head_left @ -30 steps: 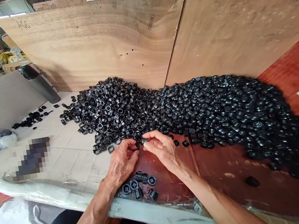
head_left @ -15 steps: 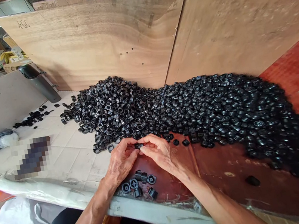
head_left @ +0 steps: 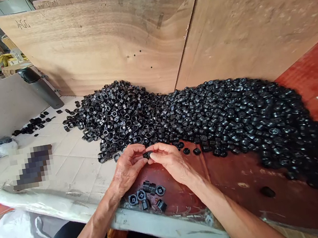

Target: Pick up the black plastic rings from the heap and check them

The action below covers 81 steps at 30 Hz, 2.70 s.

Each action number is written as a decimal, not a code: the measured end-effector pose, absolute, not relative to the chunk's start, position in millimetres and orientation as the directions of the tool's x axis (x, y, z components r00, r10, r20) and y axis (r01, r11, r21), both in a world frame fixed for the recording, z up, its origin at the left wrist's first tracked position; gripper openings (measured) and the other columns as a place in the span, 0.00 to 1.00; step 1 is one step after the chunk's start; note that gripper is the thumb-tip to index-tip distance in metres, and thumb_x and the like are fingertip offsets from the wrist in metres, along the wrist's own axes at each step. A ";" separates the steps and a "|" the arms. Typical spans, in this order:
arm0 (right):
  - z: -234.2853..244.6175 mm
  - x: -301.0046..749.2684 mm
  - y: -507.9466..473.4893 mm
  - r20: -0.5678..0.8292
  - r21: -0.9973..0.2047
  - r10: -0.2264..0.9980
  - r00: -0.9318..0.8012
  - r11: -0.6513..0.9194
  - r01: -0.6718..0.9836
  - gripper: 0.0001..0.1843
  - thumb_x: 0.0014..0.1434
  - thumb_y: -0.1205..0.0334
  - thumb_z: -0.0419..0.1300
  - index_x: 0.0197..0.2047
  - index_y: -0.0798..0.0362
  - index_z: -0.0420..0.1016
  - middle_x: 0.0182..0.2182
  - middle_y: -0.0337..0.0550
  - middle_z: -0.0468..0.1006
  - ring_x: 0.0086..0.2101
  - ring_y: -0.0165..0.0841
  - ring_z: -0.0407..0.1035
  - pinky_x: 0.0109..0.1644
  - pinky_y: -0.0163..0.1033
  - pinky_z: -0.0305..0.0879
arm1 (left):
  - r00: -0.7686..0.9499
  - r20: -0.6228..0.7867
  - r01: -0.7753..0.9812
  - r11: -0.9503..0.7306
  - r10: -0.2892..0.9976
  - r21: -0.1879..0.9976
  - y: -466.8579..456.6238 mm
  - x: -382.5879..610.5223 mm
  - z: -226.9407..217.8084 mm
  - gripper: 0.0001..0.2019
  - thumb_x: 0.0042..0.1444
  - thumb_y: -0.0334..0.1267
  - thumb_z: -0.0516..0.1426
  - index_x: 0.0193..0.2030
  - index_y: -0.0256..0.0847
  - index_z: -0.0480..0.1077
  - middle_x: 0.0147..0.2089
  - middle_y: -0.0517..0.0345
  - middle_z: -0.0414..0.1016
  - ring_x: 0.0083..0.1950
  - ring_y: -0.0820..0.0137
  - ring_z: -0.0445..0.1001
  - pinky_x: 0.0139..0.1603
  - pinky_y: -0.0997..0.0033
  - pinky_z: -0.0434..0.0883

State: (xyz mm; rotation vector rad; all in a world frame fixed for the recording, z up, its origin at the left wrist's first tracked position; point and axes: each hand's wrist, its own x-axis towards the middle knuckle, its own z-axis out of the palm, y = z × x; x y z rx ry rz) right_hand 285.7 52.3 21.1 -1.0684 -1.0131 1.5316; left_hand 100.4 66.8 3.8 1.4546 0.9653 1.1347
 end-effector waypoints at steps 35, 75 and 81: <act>13.1 283.4 47.2 0.282 -0.928 0.959 -0.012 0.276 0.252 0.09 0.64 0.59 0.65 0.47 0.51 0.80 0.37 0.42 0.83 0.32 0.32 0.77 0.39 0.35 0.73 | 0.253 0.034 -0.104 -0.008 0.967 0.995 58.6 102.8 9.1 0.13 0.59 0.43 0.69 0.49 0.42 0.79 0.49 0.53 0.86 0.46 0.63 0.85 0.52 0.64 0.80; 24.8 287.1 40.1 0.329 -0.835 0.935 -0.132 0.353 0.423 0.10 0.68 0.61 0.59 0.51 0.49 0.76 0.32 0.39 0.82 0.29 0.32 0.75 0.36 0.34 0.68 | 0.207 0.026 -0.075 -0.011 0.978 0.997 58.8 104.0 13.7 0.12 0.60 0.43 0.68 0.48 0.43 0.79 0.46 0.55 0.85 0.44 0.66 0.82 0.48 0.67 0.78; 27.9 286.6 41.9 0.281 -0.741 0.954 -0.101 0.283 0.609 0.24 0.75 0.56 0.51 0.27 0.50 0.72 0.20 0.37 0.71 0.22 0.30 0.65 0.31 0.36 0.57 | 0.241 0.053 -0.001 -0.054 0.969 0.999 57.6 103.6 13.9 0.12 0.60 0.43 0.68 0.48 0.43 0.79 0.48 0.55 0.84 0.45 0.66 0.82 0.47 0.69 0.77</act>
